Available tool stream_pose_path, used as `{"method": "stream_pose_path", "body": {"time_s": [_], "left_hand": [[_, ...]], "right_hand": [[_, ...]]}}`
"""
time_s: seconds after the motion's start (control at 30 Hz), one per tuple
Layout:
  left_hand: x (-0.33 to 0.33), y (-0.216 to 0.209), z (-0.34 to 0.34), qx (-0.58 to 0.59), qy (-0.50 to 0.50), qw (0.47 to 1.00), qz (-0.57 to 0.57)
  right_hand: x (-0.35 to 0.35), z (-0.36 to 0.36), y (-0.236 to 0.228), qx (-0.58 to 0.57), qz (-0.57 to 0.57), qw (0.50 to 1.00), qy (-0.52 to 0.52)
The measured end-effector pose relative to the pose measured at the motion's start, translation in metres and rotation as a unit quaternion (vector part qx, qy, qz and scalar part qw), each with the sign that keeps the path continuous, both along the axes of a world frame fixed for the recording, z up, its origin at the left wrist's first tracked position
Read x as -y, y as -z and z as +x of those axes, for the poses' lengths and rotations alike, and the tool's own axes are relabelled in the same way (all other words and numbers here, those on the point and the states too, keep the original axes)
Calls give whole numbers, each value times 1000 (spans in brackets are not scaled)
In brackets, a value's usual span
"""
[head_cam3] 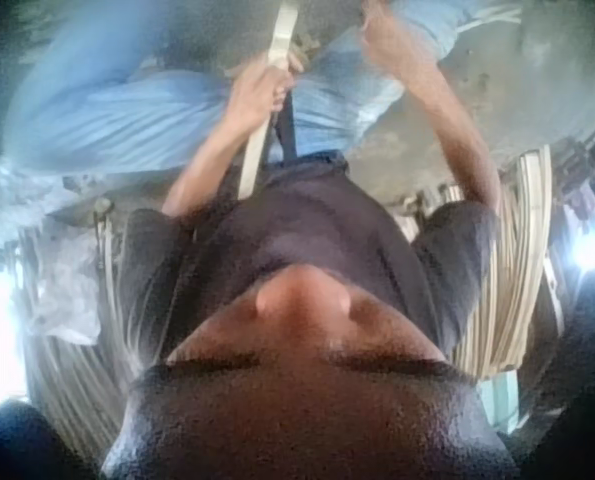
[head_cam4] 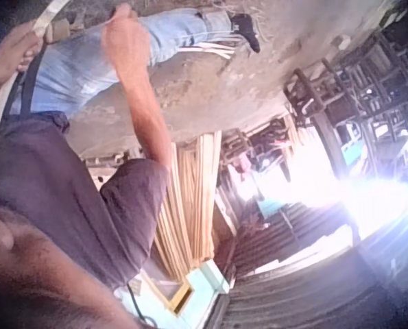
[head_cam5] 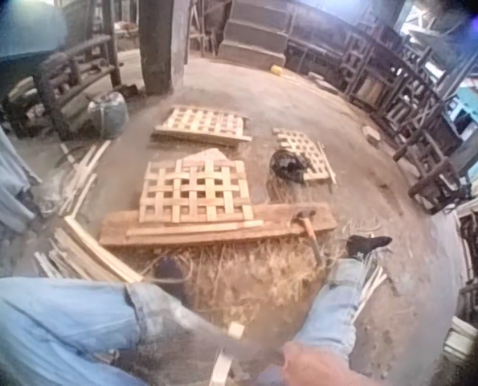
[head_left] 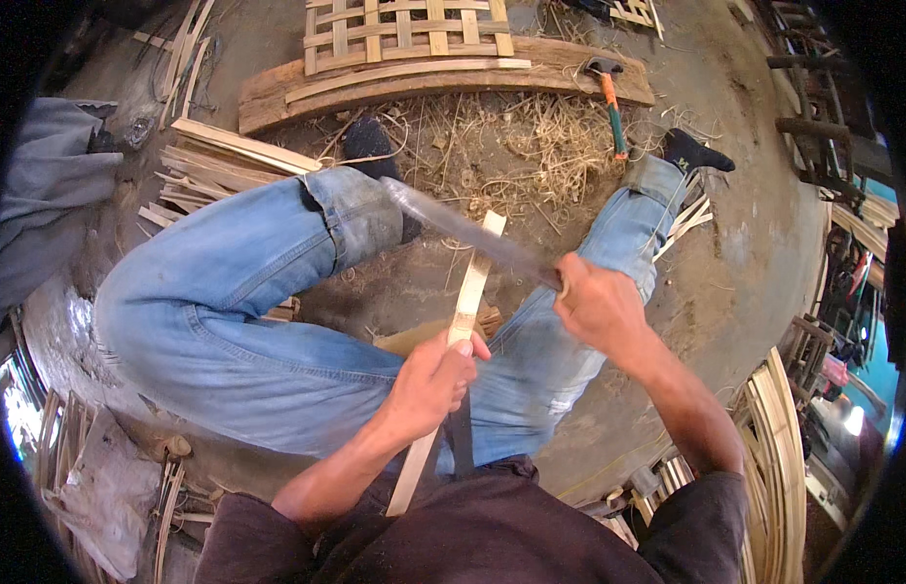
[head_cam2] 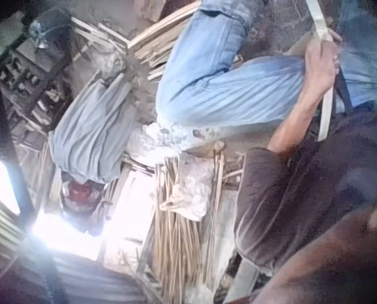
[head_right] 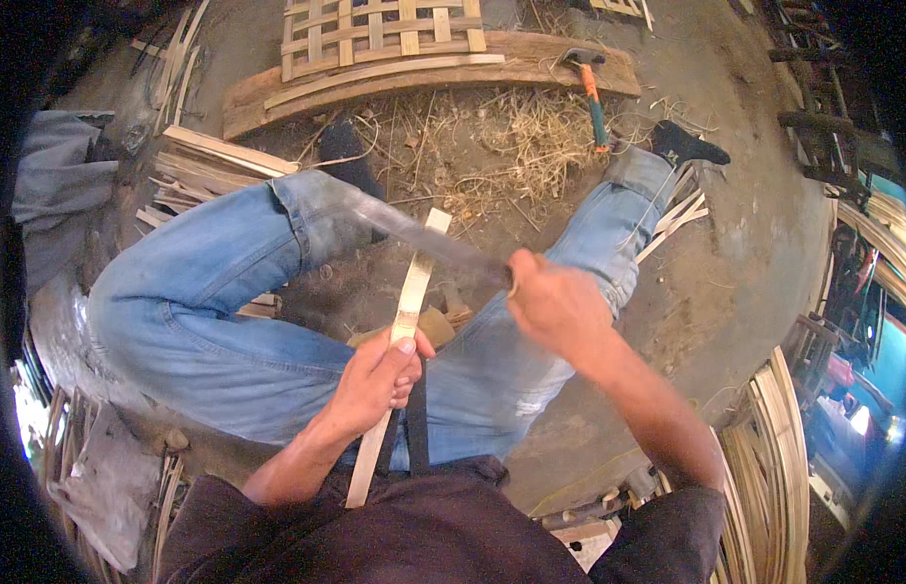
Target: The person sits on the floor and uses a metal file to smooth and shape a thin wooden strip. They repeatedly file the strip, occasionally pausing to inspect the edges and adjust their grip.
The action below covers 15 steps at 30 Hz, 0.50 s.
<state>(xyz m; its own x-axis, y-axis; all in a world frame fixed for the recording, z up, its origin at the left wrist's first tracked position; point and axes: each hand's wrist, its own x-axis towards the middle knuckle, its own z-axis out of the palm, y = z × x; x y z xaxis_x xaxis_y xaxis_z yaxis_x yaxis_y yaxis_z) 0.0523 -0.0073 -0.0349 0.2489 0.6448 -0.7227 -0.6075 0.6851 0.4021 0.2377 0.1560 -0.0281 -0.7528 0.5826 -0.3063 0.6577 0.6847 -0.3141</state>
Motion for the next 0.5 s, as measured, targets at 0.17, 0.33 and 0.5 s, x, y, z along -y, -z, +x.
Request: {"method": "stream_pose_path", "body": {"time_s": [0.17, 0.33, 0.5], "left_hand": [[6, -1, 6, -36, 13, 999, 14], [-1, -2, 2, -49, 25, 998, 34], [1, -1, 2, 15, 7, 1000, 15]], "right_hand": [[12, 1, -6, 4, -17, 1000, -20], [-18, 6, 5, 32, 21, 996, 86], [-13, 10, 11, 4, 40, 999, 20]]}}
